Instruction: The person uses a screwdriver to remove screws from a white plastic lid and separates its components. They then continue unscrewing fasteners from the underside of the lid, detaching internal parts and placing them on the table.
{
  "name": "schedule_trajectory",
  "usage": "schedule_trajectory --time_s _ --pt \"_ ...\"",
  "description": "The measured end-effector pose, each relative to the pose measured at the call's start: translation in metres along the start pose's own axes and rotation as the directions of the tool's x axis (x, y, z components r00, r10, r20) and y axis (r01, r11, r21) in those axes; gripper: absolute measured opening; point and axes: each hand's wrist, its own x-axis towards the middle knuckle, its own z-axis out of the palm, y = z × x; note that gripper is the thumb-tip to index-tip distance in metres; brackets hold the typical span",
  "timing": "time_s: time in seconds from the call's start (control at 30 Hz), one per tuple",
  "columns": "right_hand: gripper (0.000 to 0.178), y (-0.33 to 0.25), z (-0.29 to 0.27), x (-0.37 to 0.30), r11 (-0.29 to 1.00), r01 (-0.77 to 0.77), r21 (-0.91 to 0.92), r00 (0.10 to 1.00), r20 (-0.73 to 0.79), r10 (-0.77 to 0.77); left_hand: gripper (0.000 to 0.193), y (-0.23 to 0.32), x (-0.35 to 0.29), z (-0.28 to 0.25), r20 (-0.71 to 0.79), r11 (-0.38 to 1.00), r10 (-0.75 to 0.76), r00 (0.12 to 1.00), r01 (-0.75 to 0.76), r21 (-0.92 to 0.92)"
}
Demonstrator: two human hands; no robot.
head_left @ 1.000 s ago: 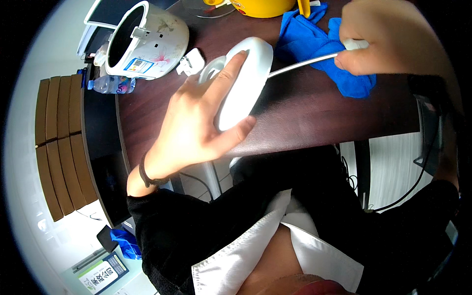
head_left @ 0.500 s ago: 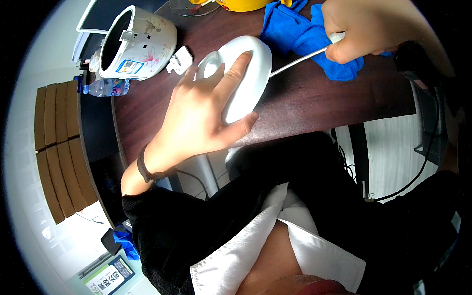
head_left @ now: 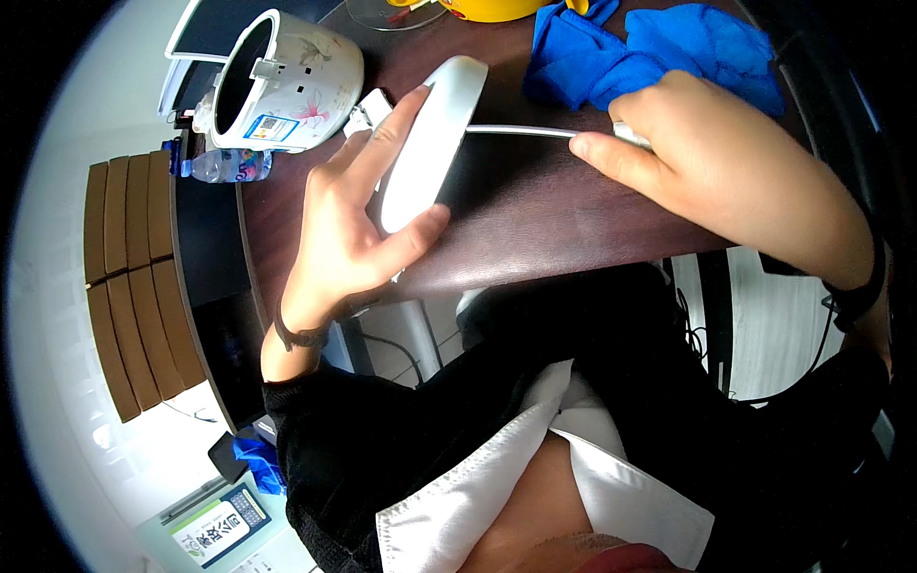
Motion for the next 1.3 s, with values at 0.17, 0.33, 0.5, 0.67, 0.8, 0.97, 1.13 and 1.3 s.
schedule_trajectory --time_s 0.17,0.33,0.5,0.67,0.8,0.97,1.13,1.3 --pt "0.031 0.044 0.022 0.022 0.838 0.315 -0.445 0.774 -0.391 -0.498 0.079 0.002 0.006 -0.003 -0.009 1.000 -0.022 1.000 0.022 -0.008" --pt "0.032 0.041 -0.011 0.050 0.933 0.142 -0.332 0.954 -0.206 -0.218 0.080 -0.004 0.006 -0.008 -0.026 1.000 -0.011 1.000 0.011 0.007" --pt "0.033 0.021 -0.021 0.062 0.960 0.093 -0.265 0.989 -0.083 -0.119 0.080 -0.007 0.001 -0.014 -0.021 0.995 -0.080 0.997 0.078 -0.060" --pt "0.035 -0.026 0.001 0.064 0.968 0.162 -0.189 0.977 -0.109 -0.185 0.079 -0.021 0.006 -0.018 -0.011 0.990 -0.052 0.999 0.050 -0.133" --pt "0.036 -0.051 0.022 0.077 0.961 0.197 -0.194 0.969 -0.107 -0.221 0.078 -0.020 0.004 -0.024 -0.001 0.984 -0.082 0.997 0.081 -0.157" --pt "0.038 -0.047 0.000 0.075 0.969 0.128 -0.213 0.989 -0.052 -0.142 0.079 -0.031 0.008 -0.031 0.039 0.970 -0.118 0.992 0.124 -0.208" --pt "0.040 -0.018 -0.061 0.052 0.966 -0.037 -0.257 0.989 0.126 0.071 0.060 -0.068 -0.013 -0.011 -0.074 0.936 -0.111 0.991 0.079 -0.342" --pt "0.041 0.013 -0.006 0.039 0.981 0.148 -0.128 0.955 -0.238 -0.175 0.036 -0.068 0.005 0.004 -0.199 0.888 0.179 0.963 -0.246 -0.390"
